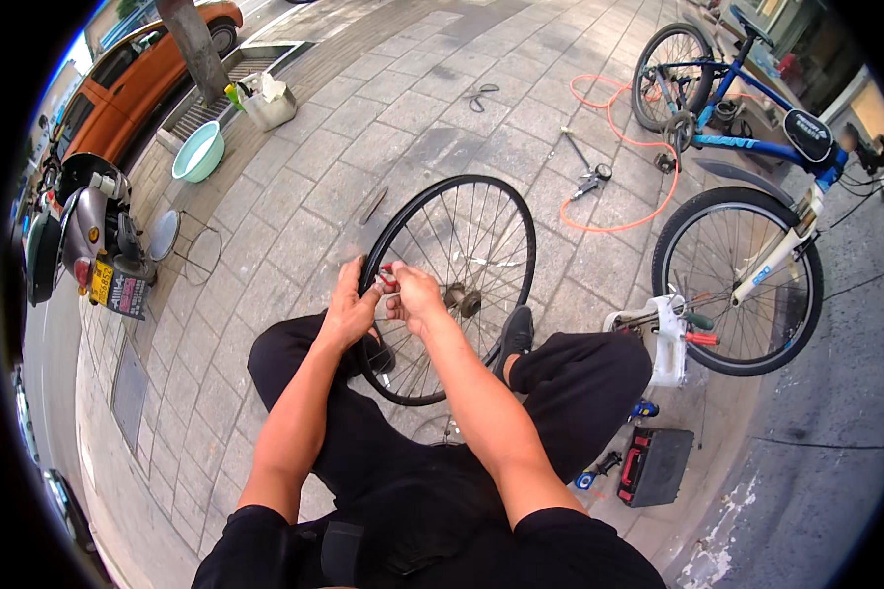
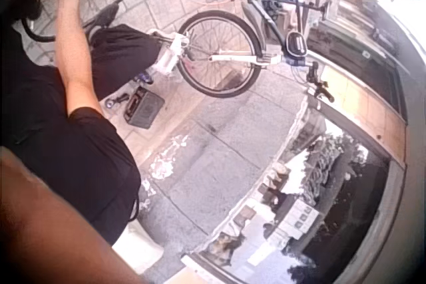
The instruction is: The person removes a bicycle wheel, selects a tire lever from a tool bag, and uses it to pry the tire bead off the rim. They continue to work the lever around the circumference to detach the tire from the wheel.
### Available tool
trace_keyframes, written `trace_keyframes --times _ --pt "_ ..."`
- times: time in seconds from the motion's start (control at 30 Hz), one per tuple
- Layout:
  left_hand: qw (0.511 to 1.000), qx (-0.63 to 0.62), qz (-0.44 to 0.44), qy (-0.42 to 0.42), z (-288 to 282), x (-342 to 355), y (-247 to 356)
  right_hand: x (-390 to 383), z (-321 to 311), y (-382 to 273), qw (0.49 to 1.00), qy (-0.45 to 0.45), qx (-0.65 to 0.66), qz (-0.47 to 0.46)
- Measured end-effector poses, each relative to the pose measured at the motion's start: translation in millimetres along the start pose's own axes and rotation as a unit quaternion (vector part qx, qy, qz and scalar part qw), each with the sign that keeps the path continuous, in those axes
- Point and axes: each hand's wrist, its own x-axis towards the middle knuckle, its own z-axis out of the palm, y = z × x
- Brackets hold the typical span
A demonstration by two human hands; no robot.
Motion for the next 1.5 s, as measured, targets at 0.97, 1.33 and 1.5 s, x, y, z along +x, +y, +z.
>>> trace_keyframes --times 0.97,1.33,1.5 --pt "0.981 0.071 0.155 0.096 16.1 -2.1 28.5 -11.2 -6.2 -16.9 0.997 -0.008 0.081 0.016" --pt "0.992 0.066 0.062 0.083 14.3 -1.3 36.7 -38.2 -26.3 -4.6 0.983 -0.134 0.125 -0.031" --pt "0.993 0.069 0.071 0.071 18.6 0.2 42.4 -10.3 -36.9 -0.3 0.989 -0.077 0.103 -0.072"
